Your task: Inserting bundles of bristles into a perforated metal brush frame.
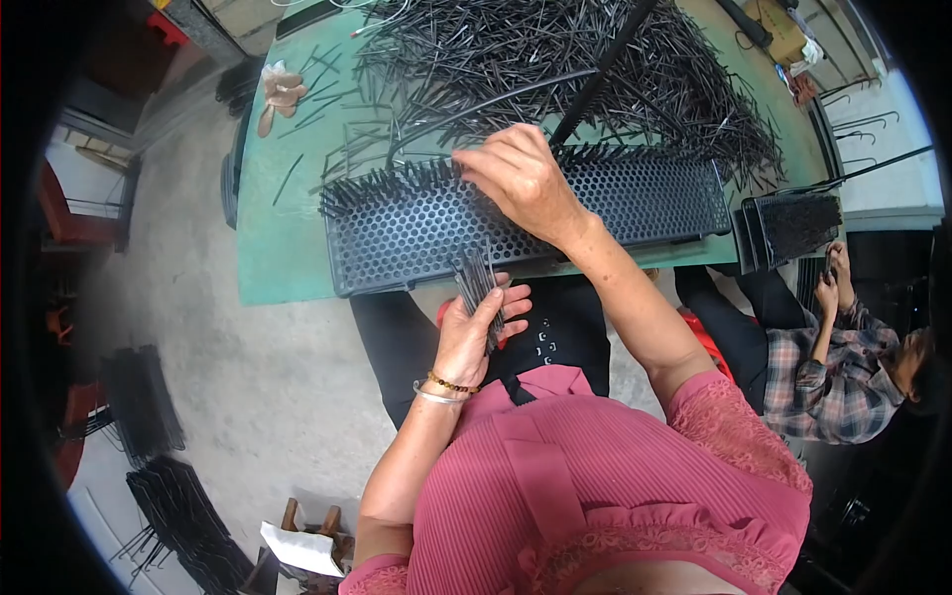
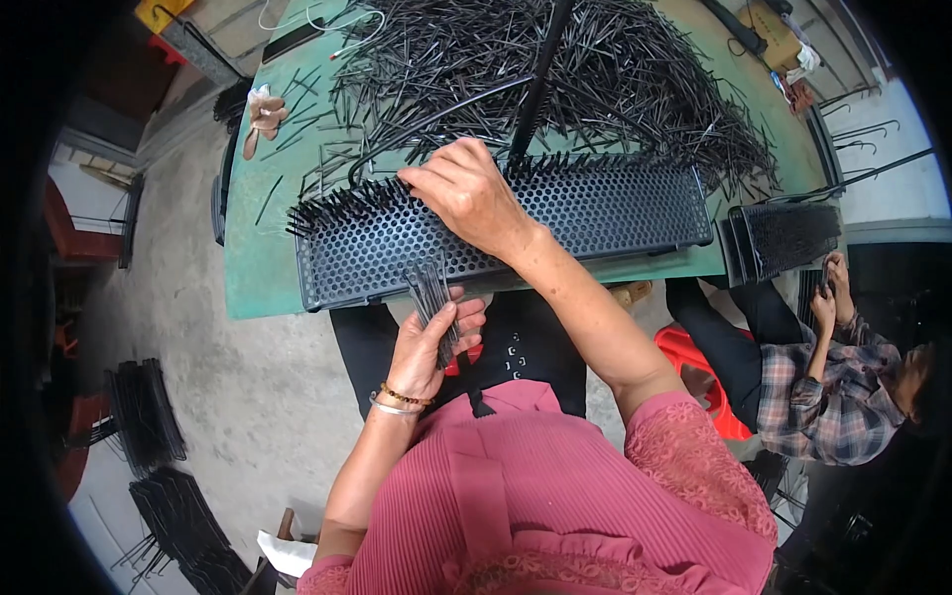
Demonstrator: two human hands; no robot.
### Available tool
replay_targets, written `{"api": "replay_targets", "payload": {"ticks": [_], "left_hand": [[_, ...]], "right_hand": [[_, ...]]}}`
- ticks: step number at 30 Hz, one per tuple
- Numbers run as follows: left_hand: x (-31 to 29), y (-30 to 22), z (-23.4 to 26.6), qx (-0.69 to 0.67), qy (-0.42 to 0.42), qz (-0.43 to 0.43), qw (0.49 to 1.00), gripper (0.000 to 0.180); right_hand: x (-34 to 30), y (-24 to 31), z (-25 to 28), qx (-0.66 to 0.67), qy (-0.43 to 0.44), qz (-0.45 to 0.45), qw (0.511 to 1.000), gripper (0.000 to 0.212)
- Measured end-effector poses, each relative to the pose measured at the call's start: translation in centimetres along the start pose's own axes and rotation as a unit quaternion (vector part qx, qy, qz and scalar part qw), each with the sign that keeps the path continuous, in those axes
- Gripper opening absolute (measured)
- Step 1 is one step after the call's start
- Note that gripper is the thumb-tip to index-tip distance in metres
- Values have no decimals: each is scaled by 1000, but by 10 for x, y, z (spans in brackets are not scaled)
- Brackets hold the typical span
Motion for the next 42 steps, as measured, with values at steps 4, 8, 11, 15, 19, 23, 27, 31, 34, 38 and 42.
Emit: {"api": "replay_targets", "payload": {"ticks": [4, 8, 11, 15, 19, 23, 27, 31, 34, 38, 42], "left_hand": [[2, 1, -2, 4, 3, 3, 1000, 33], [4, 1, -2, 9, 5, 3, 1000, 33], [3, -1, -3, 12, 0, 4, 1000, 33], [3, -1, -2, 16, -5, 6, 1000, 32], [2, -1, 1, 14, -8, -1, 1000, 32], [3, 5, -2, 23, 2, 10, 1000, 32], [3, 8, -6, 39, 2, 21, 999, 33], [5, 8, -1, 39, 2, 24, 999, 32], [5, 6, 0, 36, 2, 21, 999, 31], [6, 7, -4, 35, 5, 27, 999, 29], [4, 9, -1, 26, -3, 25, 999, 32]], "right_hand": [[0, -2, -7, 12, 25, 20, 999, 21], [0, 2, -12, 10, 46, 36, 998, 17], [2, 1, -12, 11, 49, 30, 998, 16], [6, -9, 6, 21, 5, -6, 1000, 9], [22, -29, 52, 18, -41, -92, 995, 12], [8, -39, 50, 15, -17, -118, 993, 12], [-1, -36, 36, 25, -26, -107, 994, 14], [4, -42, 29, 51, 8, -145, 988, 12], [-2, -53, 10, 172, 114, -262, 943, 14], [-6, -41, -10, 64, 147, -166, 973, 13], [-3, -37, -25, 18, 201, -146, 969, 13]]}}
Point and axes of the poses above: each hand's wrist, its own x-axis towards the middle knuckle, its own z-axis out of the back of the hand, y = z × x, the point moved 10 cm from there along x, towards the middle knuckle, and after that the axes turned 9 degrees about -x, right-handed, at the moved point
